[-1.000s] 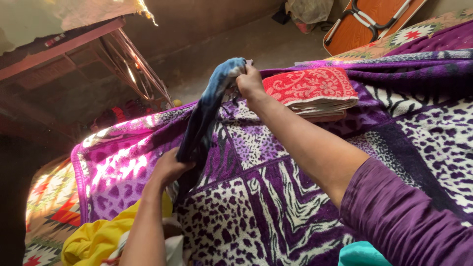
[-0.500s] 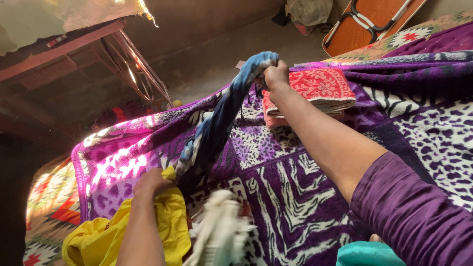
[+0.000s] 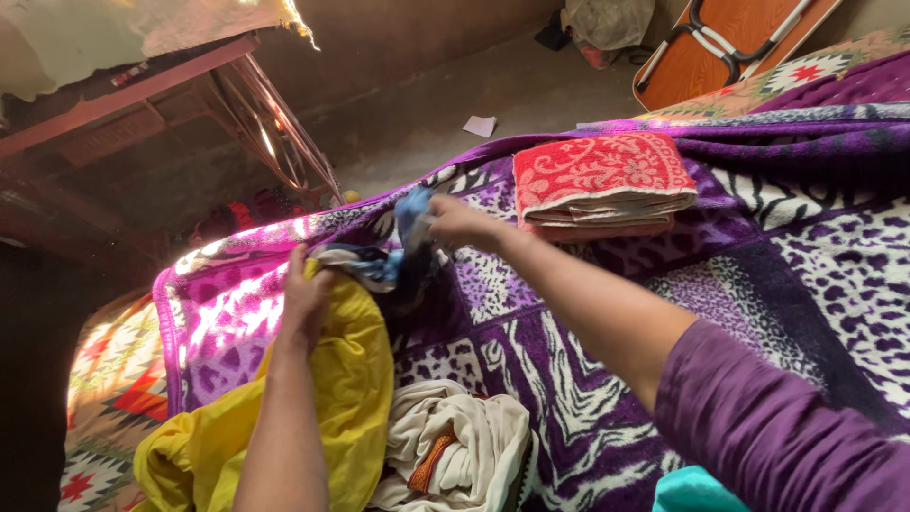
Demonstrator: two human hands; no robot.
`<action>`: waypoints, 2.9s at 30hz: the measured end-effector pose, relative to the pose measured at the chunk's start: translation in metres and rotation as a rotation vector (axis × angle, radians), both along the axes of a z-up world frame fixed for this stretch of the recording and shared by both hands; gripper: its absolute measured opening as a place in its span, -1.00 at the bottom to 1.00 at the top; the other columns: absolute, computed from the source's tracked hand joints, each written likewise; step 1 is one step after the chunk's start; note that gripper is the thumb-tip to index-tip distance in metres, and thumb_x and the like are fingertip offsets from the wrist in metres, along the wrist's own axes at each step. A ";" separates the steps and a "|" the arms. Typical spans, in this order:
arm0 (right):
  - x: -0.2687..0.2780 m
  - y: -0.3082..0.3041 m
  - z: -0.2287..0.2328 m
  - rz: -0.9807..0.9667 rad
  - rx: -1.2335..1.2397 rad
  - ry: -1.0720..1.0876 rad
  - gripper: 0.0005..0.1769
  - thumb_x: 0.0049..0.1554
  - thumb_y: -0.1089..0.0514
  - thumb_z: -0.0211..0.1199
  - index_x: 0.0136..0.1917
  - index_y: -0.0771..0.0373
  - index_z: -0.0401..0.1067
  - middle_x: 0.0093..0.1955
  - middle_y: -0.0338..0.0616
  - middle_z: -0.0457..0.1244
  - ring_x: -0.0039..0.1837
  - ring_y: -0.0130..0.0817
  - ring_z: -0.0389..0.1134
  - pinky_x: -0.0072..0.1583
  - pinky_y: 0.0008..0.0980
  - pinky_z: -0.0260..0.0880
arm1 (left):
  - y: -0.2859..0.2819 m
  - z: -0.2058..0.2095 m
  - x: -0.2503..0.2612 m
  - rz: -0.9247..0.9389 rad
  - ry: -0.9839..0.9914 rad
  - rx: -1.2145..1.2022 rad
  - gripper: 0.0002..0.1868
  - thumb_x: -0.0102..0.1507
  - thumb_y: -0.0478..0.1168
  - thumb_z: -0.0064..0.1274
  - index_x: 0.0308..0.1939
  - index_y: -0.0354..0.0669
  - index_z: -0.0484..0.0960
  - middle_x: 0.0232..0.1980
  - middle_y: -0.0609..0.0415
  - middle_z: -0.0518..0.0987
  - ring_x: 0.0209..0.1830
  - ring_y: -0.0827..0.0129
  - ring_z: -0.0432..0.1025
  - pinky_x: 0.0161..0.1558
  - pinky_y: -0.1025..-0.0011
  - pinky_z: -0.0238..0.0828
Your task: The person folds a pink towel on a patterned bedspread, smoothing and aligning edges before folding it into a compact rectangle. The person then picks up a white cloth and begins to unfold it.
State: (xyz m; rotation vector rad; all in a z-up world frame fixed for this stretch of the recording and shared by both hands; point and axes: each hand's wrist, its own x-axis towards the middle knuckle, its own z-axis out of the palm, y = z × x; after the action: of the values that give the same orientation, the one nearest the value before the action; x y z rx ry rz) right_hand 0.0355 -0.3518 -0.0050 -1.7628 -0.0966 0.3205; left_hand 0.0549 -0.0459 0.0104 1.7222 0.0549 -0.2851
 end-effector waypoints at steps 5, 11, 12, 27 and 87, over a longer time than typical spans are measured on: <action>-0.024 0.080 -0.014 0.099 -0.035 -0.092 -0.20 0.03 0.08 0.45 0.39 0.32 0.11 0.05 -0.11 0.29 -0.01 -0.39 0.32 -0.03 -0.45 0.40 | -0.030 0.023 -0.011 -0.232 0.132 -0.285 -0.50 0.26 -0.19 -0.04 0.29 -0.20 0.50 0.12 -0.01 0.58 -0.01 0.33 0.52 -0.01 0.40 0.51; -0.029 0.101 -0.014 -0.233 0.069 0.172 -0.50 0.08 0.08 0.18 0.28 0.25 0.33 -0.02 -0.10 0.35 -0.09 -0.33 0.40 -0.09 -0.29 0.44 | -0.031 0.035 -0.020 -0.484 -0.244 0.241 0.01 0.06 -0.08 0.39 0.50 -0.08 0.17 0.43 0.01 0.25 0.42 0.22 0.20 0.34 0.27 0.18; -0.025 0.098 -0.013 -0.246 0.037 0.220 -0.55 0.08 0.15 0.18 0.22 0.34 0.36 -0.04 -0.04 0.35 -0.11 -0.27 0.40 -0.11 -0.24 0.43 | -0.029 0.035 -0.023 -0.503 -0.258 0.252 0.14 0.00 -0.08 0.45 0.52 -0.09 0.05 0.48 -0.05 0.18 0.46 0.16 0.12 0.35 0.24 0.11; -0.051 0.124 -0.006 0.472 -0.387 0.117 -0.36 0.17 -0.02 0.21 0.42 0.34 0.31 0.42 0.06 0.26 0.39 -0.13 0.32 0.41 -0.18 0.33 | 0.103 0.001 -0.034 -0.181 -0.435 1.654 -0.13 0.13 0.18 0.28 0.50 0.39 0.27 0.29 -0.05 0.47 0.29 0.10 0.38 0.32 -0.04 0.27; 0.004 -0.052 -0.036 -0.198 -0.148 0.155 -0.48 0.11 0.10 0.25 0.29 0.40 0.46 0.19 0.08 0.38 0.23 -0.16 0.37 0.24 -0.26 0.35 | -0.034 -0.013 -0.011 -0.360 -0.041 0.292 -0.16 0.11 -0.16 0.26 0.47 -0.03 0.31 0.46 -0.08 0.34 0.41 0.19 0.27 0.36 0.21 0.22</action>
State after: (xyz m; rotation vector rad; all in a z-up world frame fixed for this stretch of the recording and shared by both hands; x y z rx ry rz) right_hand 0.0395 -0.4038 -0.0407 -1.8694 0.2164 0.3248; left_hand 0.0437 -0.0804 -0.0028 2.0248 -0.2577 -0.5271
